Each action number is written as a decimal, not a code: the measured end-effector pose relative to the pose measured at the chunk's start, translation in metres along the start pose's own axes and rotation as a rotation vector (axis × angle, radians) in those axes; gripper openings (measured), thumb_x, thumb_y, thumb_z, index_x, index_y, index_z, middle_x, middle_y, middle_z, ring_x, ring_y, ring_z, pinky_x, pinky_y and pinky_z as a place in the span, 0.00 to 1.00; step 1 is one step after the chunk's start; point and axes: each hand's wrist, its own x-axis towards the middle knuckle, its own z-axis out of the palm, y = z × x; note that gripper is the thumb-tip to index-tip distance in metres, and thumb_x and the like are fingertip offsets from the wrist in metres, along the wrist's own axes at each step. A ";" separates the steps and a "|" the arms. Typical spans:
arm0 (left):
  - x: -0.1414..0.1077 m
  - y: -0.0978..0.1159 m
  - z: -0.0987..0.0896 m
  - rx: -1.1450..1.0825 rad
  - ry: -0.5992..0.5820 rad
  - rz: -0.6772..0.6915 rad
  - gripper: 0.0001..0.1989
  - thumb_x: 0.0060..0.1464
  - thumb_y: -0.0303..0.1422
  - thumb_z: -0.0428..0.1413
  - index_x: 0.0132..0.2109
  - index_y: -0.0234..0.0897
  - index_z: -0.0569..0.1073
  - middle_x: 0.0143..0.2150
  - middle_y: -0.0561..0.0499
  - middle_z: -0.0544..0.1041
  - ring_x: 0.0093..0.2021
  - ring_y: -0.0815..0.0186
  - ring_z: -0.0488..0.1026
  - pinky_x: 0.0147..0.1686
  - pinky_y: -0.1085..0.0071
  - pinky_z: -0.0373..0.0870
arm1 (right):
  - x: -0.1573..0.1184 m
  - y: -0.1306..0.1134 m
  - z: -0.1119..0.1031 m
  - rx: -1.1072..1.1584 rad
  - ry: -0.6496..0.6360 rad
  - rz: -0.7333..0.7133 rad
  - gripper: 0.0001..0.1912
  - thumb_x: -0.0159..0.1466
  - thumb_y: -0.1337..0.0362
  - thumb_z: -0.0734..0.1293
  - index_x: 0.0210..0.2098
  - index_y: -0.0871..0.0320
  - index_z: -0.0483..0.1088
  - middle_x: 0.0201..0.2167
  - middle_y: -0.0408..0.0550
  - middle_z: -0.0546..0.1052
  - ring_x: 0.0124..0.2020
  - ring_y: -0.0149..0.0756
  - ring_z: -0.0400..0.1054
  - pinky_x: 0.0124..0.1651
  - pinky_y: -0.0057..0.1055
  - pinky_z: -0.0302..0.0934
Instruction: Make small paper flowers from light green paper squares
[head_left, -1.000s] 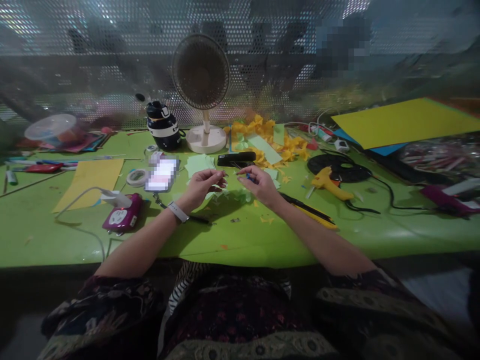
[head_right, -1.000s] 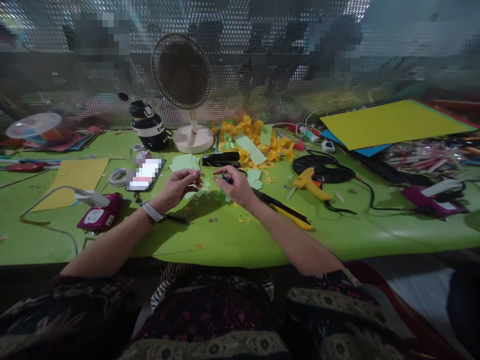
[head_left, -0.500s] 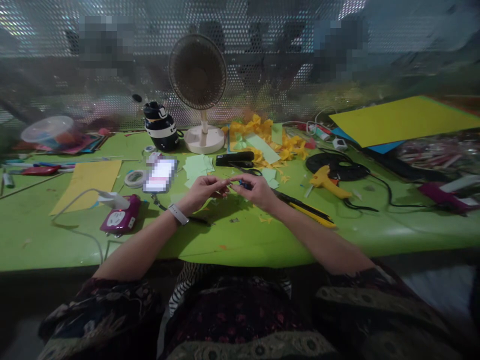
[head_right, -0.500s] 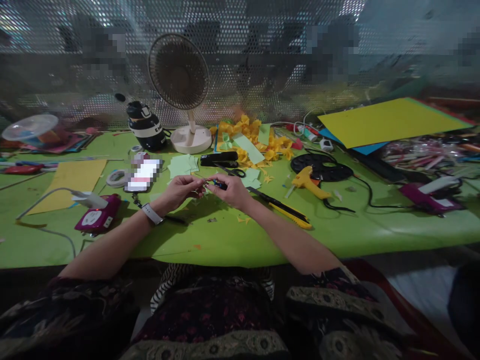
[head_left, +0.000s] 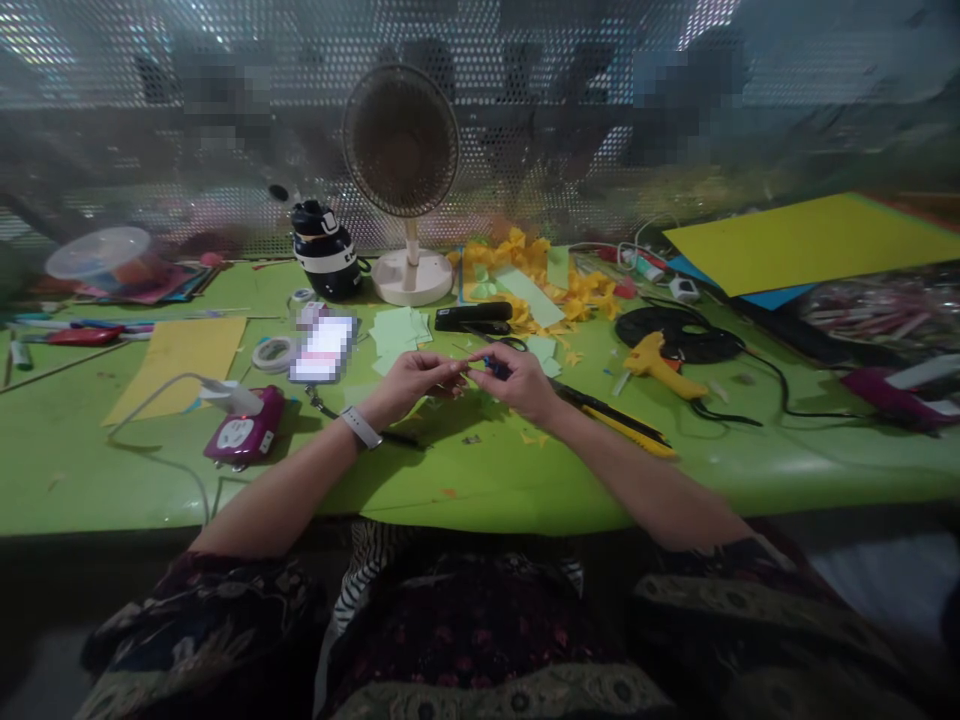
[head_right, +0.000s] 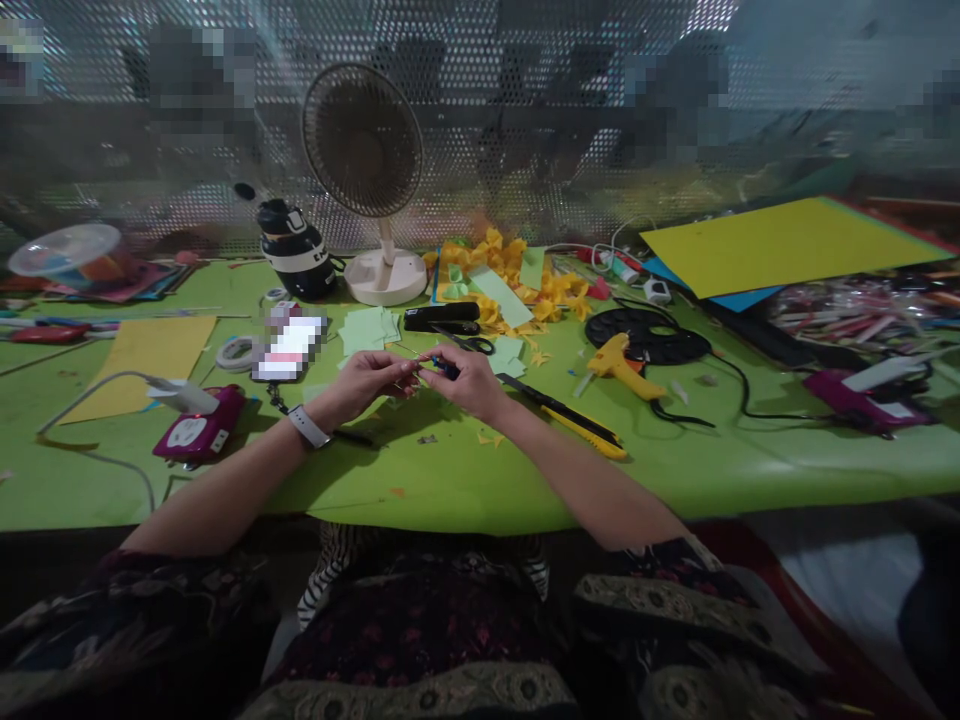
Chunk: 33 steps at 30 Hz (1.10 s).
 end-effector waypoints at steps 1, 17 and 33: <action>0.000 0.000 0.000 -0.001 0.000 -0.004 0.16 0.47 0.41 0.71 0.35 0.31 0.81 0.31 0.47 0.82 0.27 0.70 0.77 0.33 0.71 0.77 | 0.000 0.000 0.000 0.005 -0.003 0.003 0.14 0.62 0.55 0.72 0.39 0.59 0.76 0.23 0.40 0.69 0.23 0.28 0.59 0.27 0.29 0.56; -0.003 0.003 0.003 -0.023 -0.023 -0.006 0.20 0.41 0.44 0.73 0.34 0.31 0.81 0.29 0.49 0.82 0.27 0.70 0.77 0.32 0.72 0.76 | 0.001 -0.002 -0.001 0.016 -0.018 0.048 0.11 0.60 0.56 0.71 0.34 0.58 0.72 0.21 0.38 0.66 0.23 0.28 0.57 0.27 0.28 0.53; -0.003 0.003 0.001 0.013 -0.059 0.001 0.19 0.44 0.44 0.72 0.35 0.32 0.81 0.29 0.49 0.82 0.28 0.70 0.78 0.33 0.72 0.76 | 0.000 -0.002 -0.002 0.053 -0.042 0.077 0.10 0.60 0.58 0.69 0.35 0.59 0.74 0.22 0.39 0.67 0.22 0.27 0.56 0.26 0.28 0.53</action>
